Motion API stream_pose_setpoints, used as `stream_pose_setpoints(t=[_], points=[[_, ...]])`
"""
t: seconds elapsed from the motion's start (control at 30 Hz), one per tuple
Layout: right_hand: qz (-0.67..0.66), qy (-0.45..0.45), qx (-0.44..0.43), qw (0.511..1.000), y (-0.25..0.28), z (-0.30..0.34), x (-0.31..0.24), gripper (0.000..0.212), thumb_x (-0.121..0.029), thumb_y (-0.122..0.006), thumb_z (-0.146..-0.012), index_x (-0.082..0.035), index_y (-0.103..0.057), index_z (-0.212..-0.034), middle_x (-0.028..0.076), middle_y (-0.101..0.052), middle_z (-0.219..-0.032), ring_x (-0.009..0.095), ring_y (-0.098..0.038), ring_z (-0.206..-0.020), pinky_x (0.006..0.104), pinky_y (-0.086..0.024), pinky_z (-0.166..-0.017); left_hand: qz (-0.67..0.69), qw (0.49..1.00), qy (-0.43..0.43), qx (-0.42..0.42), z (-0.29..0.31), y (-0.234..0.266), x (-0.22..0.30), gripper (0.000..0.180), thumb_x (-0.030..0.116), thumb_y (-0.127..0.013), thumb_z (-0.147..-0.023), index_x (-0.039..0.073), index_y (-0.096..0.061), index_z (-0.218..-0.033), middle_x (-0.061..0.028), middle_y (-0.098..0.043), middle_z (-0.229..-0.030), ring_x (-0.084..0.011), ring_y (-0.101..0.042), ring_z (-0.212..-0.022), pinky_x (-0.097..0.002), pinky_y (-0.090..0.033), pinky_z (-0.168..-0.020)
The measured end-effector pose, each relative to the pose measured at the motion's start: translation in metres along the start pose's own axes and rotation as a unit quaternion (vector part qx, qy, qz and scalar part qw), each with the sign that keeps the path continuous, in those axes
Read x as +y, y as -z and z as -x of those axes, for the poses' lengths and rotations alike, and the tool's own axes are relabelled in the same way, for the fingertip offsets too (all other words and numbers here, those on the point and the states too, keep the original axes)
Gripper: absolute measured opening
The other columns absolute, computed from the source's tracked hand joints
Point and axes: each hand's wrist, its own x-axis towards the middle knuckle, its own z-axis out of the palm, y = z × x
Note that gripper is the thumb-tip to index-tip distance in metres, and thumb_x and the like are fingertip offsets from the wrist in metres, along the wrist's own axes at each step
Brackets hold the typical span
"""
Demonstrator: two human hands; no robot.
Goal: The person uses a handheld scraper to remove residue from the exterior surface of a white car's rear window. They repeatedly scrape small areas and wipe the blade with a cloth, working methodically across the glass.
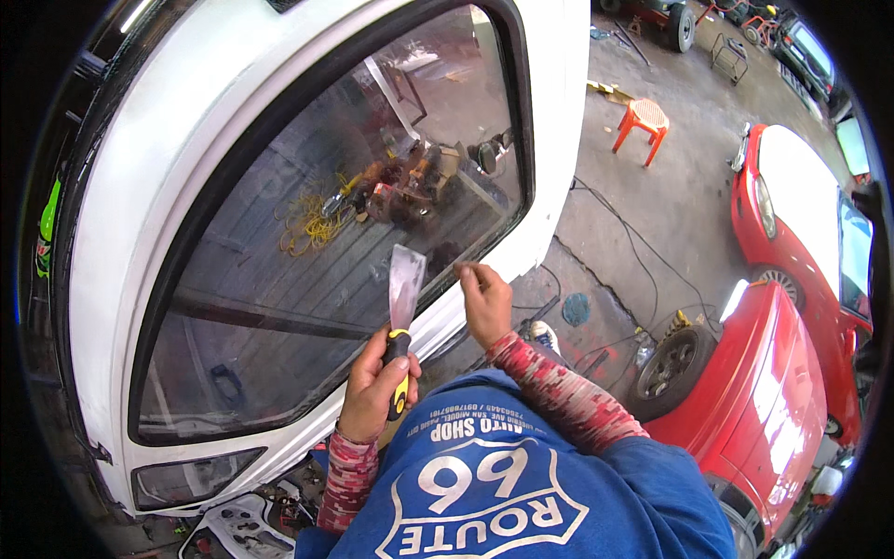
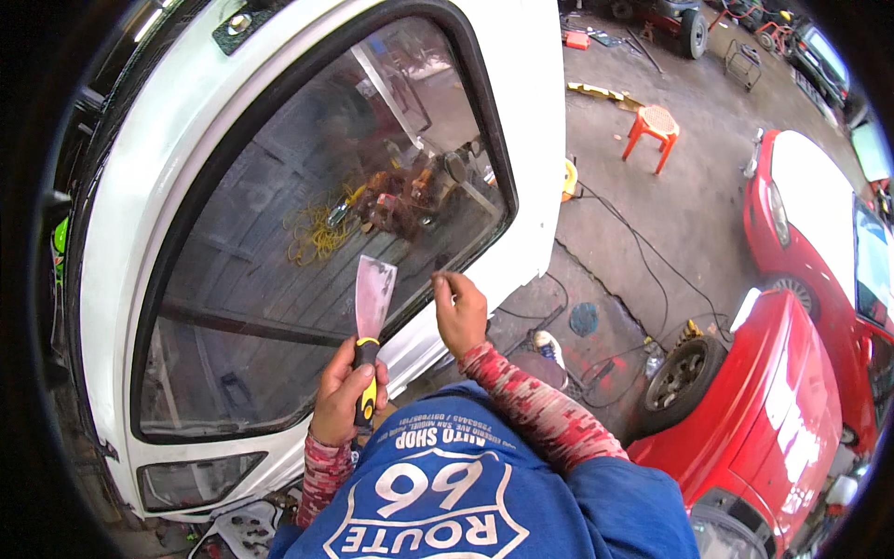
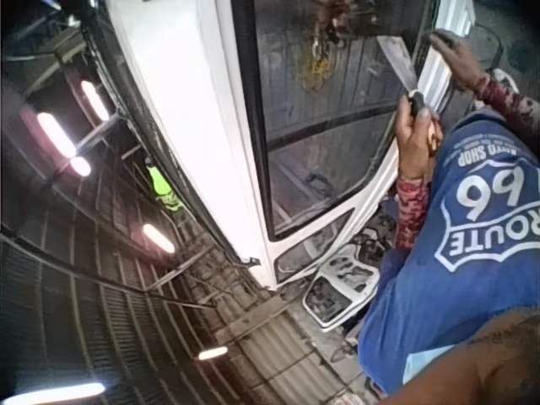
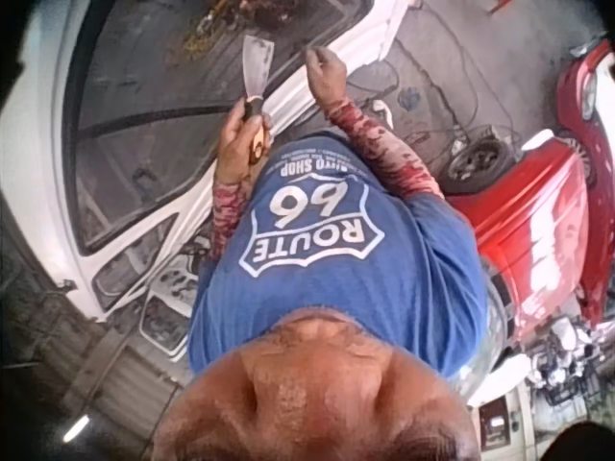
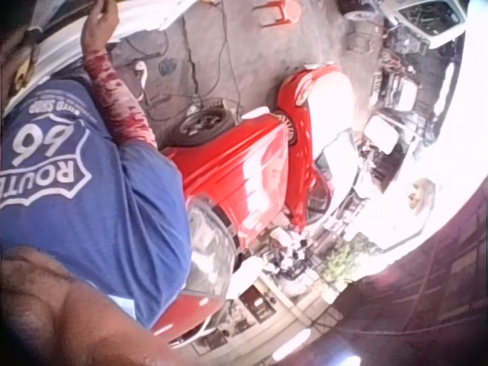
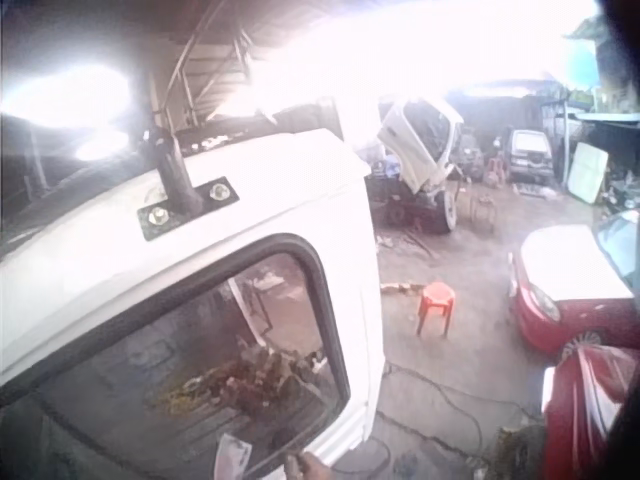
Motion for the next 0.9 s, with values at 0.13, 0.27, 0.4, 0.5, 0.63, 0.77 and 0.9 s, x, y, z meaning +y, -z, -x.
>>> stream_pose_setpoints(t=[0.13,0.27,0.4,0.5,0.63,0.77,0.9], points=[[-0.395,-0.165,-0.151,0.891,0.005,-0.005,-0.024,0.036,-0.025,-0.058,-0.107,0.002,-0.064,-0.13,0.006,-0.071,-0.097,0.016,-0.067,-0.084,0.0324,-0.056,-0.081,0.011,0.998,0.003,-0.056,-0.009,-0.005,0.004,0.059,0.021,-0.054,-0.102,0.003,-0.035,-0.155,-0.0075,-0.062,-0.093,-0.0114,-0.06,-0.068,-0.0248,-0.05,-0.062],[-0.383,-0.198,-0.196,0.88,0.013,0.0,-0.054,0.023,-0.02,-0.065,-0.104,-0.005,-0.066,-0.121,-0.001,-0.067,-0.09,0.01,-0.063,-0.077,0.0282,-0.054,-0.069,0.032,0.995,0.026,-0.095,-0.012,-0.005,0.006,0.059,0.023,-0.054,-0.102,0.003,-0.035,-0.154,-0.0075,-0.062,-0.091,-0.0116,-0.06,-0.066,-0.0245,-0.05,-0.061],[-0.396,-0.158,-0.124,0.896,0.017,0.0,-0.059,0.016,-0.021,-0.07,-0.099,-0.005,-0.067,-0.102,-0.002,-0.06,-0.071,0.008,-0.054,-0.053,0.0239,-0.044,-0.048,0.053,0.99,0.048,-0.125,-0.01,-0.005,0.005,0.057,0.023,-0.053,-0.102,0.002,-0.036,-0.152,-0.0078,-0.061,-0.09,-0.0115,-0.059,-0.065,-0.0243,-0.049,-0.059],[-0.331,-0.189,-0.093,0.92,0.013,-0.005,-0.052,0.026,-0.029,-0.064,-0.104,-0.005,-0.066,-0.095,-0.001,-0.06,-0.069,0.008,-0.05,-0.049,0.0236,-0.038,-0.043,0.046,0.99,0.061,-0.12,-0.006,-0.009,0.004,0.052,0.026,-0.054,-0.1,0.002,-0.04,-0.145,-0.0093,-0.06,-0.087,-0.013,-0.059,-0.063,-0.0245,-0.049,-0.057],[-0.298,-0.174,0.004,0.939,0.009,-0.011,-0.046,0.035,-0.034,-0.055,-0.108,-0.004,-0.064,-0.093,0.002,-0.063,-0.074,0.008,-0.055,-0.057,0.0242,-0.042,-0.051,0.003,0.995,0.043,-0.091,-0.008,-0.016,0.004,0.061,0.027,-0.049,-0.102,0.006,-0.031,-0.157,-0.0092,-0.058,-0.083,-0.0128,-0.056,-0.059,-0.0244,-0.048,-0.055],[-0.12,0.017,0.05,0.991,0.008,-0.003,-0.052,0.021,-0.018,-0.059,-0.103,0.0,-0.066,-0.11,0.01,-0.068,-0.102,0.017,-0.065,-0.092,0.0318,-0.052,-0.081,-0.037,0.999,0.006,-0.037,-0.024,-0.024,0.002,0.064,0.022,-0.044,-0.105,0.01,-0.024,-0.164,-0.0068,-0.057,-0.079,-0.0108,-0.054,-0.059,-0.0238,-0.046,-0.054],[0.002,0.135,-0.073,0.988,0.004,0.01,-0.063,0.04,-0.013,-0.063,-0.098,-0.003,-0.061,-0.137,0.019,-0.059,-0.136,0.034,-0.058,-0.126,0.0398,-0.043,-0.11,-0.02,1.0,-0.007,0.003,-0.044,-0.033,-0.007,0.06,0.016,-0.043,-0.106,0.012,-0.026,-0.164,-0.0007,-0.052,-0.077,-0.0064,-0.049,-0.059,-0.022,-0.043,-0.052]])
